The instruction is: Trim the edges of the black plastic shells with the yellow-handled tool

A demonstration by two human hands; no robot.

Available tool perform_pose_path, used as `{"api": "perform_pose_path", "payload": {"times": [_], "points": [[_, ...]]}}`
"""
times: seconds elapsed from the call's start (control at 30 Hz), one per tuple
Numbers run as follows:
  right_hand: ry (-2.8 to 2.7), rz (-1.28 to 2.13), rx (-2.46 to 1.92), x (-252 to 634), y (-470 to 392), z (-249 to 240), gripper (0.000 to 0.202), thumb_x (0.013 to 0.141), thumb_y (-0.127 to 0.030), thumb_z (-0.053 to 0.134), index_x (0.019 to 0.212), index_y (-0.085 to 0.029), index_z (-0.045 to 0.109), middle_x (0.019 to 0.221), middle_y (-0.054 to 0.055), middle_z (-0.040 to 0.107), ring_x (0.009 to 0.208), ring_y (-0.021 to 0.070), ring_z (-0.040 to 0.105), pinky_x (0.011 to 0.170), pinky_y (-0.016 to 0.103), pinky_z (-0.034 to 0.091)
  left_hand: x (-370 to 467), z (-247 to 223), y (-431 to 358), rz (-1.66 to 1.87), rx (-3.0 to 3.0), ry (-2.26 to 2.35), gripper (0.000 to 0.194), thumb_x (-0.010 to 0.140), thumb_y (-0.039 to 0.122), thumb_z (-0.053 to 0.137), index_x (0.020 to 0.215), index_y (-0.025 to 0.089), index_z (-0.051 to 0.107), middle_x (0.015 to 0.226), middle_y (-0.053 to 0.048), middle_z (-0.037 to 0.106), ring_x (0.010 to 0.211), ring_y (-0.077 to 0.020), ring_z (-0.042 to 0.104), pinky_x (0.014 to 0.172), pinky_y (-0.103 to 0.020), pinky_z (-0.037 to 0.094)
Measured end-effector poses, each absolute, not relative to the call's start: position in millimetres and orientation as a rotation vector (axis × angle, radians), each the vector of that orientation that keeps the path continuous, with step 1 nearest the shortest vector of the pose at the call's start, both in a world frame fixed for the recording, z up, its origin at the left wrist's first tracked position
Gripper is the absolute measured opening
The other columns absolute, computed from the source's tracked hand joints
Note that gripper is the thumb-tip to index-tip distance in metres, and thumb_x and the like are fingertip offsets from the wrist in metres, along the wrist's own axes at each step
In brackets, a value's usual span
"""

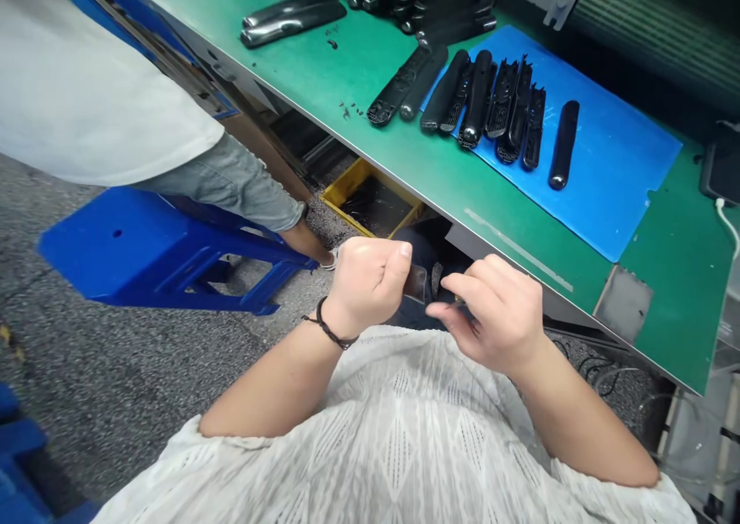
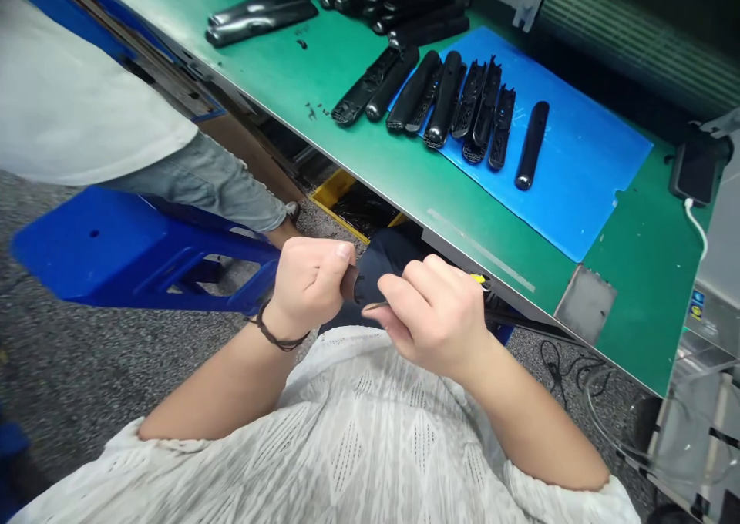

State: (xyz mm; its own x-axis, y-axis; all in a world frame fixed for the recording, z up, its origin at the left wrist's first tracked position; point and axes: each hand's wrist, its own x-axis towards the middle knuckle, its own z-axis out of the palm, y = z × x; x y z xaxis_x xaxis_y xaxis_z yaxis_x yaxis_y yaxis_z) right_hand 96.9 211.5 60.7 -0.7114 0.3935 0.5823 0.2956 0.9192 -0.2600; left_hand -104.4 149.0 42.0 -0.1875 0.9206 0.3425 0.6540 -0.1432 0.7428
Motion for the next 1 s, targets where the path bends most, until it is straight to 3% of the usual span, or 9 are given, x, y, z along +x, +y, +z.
{"api": "perform_pose_path", "payload": {"times": [0.07,0.17,0.7,0.83,1.0], "points": [[-2.450,0.194,-0.522,96,212,62,0.050,0.101,-0.065,0.055,0.088,-0.018,0.065,0.071,0.001,0.054,0.068,0.0156,0.041,0.061,0.031,0.031,-105,44,149,1.191,1.794,1.832,0.057,0.106,0.033,0.039,0.050,0.020,0.042,0.046,-0.001,0.047,0.044,-0.0117,0.039,0.051,-0.032,0.026],[-2.483,0.131,-0.568,91,213,67,0.061,0.098,-0.076,0.048,0.080,-0.019,0.062,0.069,0.000,0.050,0.067,0.0153,0.037,0.060,0.032,0.027,-105,47,149,1.129,1.866,1.852,0.056,0.105,0.033,0.040,0.051,0.020,0.039,0.047,0.000,0.044,0.044,-0.0110,0.036,0.051,-0.032,0.024],[-2.425,-0.104,-0.525,86,220,63,0.056,0.105,-0.061,0.050,0.066,-0.021,0.053,0.062,-0.001,0.042,0.065,0.0153,0.028,0.059,0.032,0.019,-91,60,149,0.945,1.765,2.089,0.054,0.101,0.033,0.039,0.048,0.020,0.037,0.046,0.000,0.043,0.043,-0.0114,0.030,0.053,-0.033,0.020],[-2.324,-0.277,-0.494,86,221,55,0.051,0.105,-0.060,0.051,0.072,-0.021,0.058,0.061,-0.002,0.044,0.065,0.0157,0.027,0.060,0.033,0.017,-86,62,150,0.874,1.577,2.063,0.056,0.103,0.038,0.035,0.050,0.020,0.035,0.047,-0.001,0.042,0.046,-0.0123,0.034,0.055,-0.034,0.022],[-2.279,-0.411,-0.429,89,227,44,0.046,0.102,-0.056,0.058,0.072,-0.022,0.056,0.060,-0.003,0.041,0.064,0.0144,0.028,0.060,0.033,0.016,-83,58,151,0.831,1.430,1.841,0.061,0.107,0.047,0.028,0.055,0.020,0.043,0.054,-0.002,0.049,0.053,-0.0139,0.041,0.056,-0.033,0.027]]}}
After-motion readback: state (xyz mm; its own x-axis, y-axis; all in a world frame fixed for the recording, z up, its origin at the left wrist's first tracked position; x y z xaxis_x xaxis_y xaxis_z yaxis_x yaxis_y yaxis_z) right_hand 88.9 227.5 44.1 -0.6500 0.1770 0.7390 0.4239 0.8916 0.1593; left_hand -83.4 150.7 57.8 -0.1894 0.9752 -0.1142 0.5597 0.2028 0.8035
